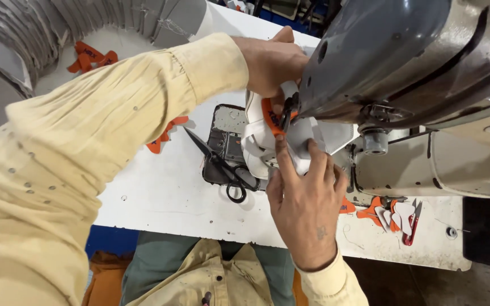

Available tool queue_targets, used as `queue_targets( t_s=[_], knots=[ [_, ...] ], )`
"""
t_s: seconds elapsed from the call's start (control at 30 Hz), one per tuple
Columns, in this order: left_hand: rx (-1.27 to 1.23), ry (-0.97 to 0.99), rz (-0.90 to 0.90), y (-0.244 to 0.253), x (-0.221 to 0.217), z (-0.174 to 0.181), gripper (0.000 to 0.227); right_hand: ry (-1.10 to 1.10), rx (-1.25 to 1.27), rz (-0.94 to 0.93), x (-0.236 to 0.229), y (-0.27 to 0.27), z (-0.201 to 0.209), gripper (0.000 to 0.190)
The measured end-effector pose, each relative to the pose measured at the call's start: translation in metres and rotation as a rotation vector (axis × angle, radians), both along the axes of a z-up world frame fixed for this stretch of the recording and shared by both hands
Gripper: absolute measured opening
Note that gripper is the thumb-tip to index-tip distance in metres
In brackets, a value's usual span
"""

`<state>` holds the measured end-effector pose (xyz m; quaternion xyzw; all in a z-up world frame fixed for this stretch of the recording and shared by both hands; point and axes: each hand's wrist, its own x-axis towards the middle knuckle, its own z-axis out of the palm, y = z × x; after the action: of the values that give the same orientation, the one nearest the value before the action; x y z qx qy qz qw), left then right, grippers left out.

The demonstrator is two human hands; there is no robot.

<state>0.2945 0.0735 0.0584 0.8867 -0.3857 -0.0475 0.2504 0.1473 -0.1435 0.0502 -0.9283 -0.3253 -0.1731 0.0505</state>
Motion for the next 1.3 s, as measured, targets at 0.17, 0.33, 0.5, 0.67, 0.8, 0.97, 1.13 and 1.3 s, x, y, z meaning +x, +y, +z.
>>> queue_targets(
  t_s=[0.17,0.33,0.5,0.67,0.8,0.97,1.13,1.3],
  knots=[
    [-0.072,0.033,0.053,0.010,-0.007,0.001,0.064,0.019,0.051,0.085,0.012,-0.011,-0.001,0.048],
    [0.020,0.069,0.221,0.023,-0.021,-0.019,0.047,-0.034,0.029,0.144,0.032,-0.025,-0.003,0.049],
    [-0.100,0.050,0.306,0.033,-0.042,-0.036,0.048,0.029,0.111,0.202,0.046,-0.034,-0.004,0.048],
    [-0.178,-0.055,0.366,0.035,-0.058,-0.049,0.049,0.093,0.153,0.226,0.057,-0.037,-0.005,0.048],
    [-0.123,-0.032,0.486,0.030,-0.074,-0.045,0.049,0.120,0.170,0.237,0.066,-0.042,-0.010,0.050],
    [-0.205,0.002,0.496,0.027,-0.084,-0.035,0.054,0.094,0.198,0.281,0.060,-0.041,-0.013,0.053],
    [-0.184,-0.135,0.464,0.024,-0.085,-0.043,0.051,0.046,0.205,0.284,0.063,-0.040,-0.018,0.053],
    [-0.209,-0.107,0.487,0.028,-0.079,-0.042,0.051,0.048,0.220,0.271,0.062,-0.040,-0.022,0.055]
  ],
)
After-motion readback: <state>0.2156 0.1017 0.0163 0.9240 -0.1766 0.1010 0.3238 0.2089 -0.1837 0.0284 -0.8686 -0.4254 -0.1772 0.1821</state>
